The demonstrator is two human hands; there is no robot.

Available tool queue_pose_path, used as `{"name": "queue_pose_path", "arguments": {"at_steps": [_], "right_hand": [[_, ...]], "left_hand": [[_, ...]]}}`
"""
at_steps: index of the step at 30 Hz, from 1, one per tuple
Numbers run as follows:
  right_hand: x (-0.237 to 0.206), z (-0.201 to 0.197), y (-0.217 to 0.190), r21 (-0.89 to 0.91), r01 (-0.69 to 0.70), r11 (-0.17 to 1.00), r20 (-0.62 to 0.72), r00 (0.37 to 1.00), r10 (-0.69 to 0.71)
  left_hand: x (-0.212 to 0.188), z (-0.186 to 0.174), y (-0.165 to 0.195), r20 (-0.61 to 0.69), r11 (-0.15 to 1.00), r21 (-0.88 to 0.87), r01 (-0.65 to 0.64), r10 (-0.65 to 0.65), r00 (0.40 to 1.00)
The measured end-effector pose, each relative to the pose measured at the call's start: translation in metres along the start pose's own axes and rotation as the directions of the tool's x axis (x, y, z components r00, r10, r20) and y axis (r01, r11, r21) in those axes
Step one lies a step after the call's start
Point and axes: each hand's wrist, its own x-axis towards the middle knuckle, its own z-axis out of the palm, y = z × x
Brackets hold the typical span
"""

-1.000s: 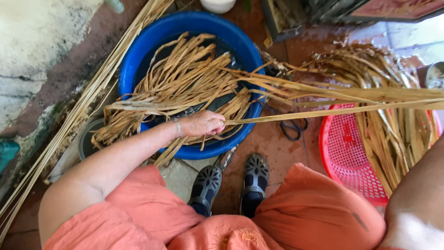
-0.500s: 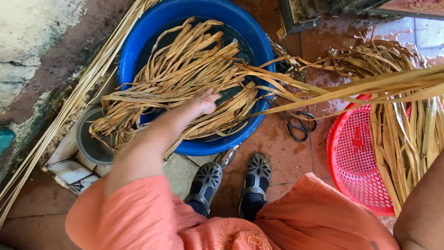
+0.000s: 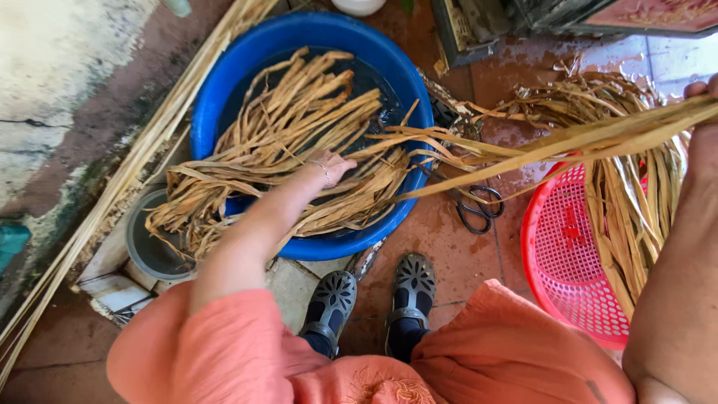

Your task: The person sits on the floor and repeatedly splits long bamboo strips by hand, pulling off thin layers from a bundle. The person places the split strips into a red basket and keeps the remaining bundle in a blue basin.

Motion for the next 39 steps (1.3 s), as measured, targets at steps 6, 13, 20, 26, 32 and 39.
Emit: {"name": "queue_pose_path", "arguments": {"at_steps": [6, 13, 20, 26, 32, 39], "right_hand": [[0.014, 0.014, -0.008, 0.222, 0.045, 0.974, -0.038, 0.999, -0.037], [-0.016, 0.119, -0.046, 0.228, 0.102, 0.968, 0.042, 0.993, -0.114], [-0.082, 0.266, -0.099, -0.061, -0.149, 0.987, 0.203, 0.966, 0.158], [-0.108, 0.302, -0.112, 0.090, -0.146, 0.985, 0.368, 0.924, 0.104], [-0.112, 0.302, -0.112, 0.196, -0.196, 0.961, 0.325, 0.937, 0.125], [-0.110, 0.306, -0.097, 0.243, -0.217, 0.945, 0.272, 0.951, 0.149]], "left_hand": [[-0.045, -0.077, -0.014, 0.192, 0.983, -0.043, 0.177, -0.165, 0.967], [-0.076, -0.132, -0.043, -0.332, 0.998, -0.041, -0.050, 0.034, 0.943], [-0.067, -0.164, 0.031, -0.709, 0.815, -0.426, -0.394, -0.029, 0.705], [-0.056, -0.189, 0.097, -0.575, 0.167, -0.794, -0.585, 0.110, 0.811], [-0.067, -0.211, 0.121, -0.713, 0.261, -0.681, -0.684, -0.027, 0.700], [-0.060, -0.218, 0.138, -0.702, 0.221, -0.701, -0.678, -0.043, 0.711]]}}
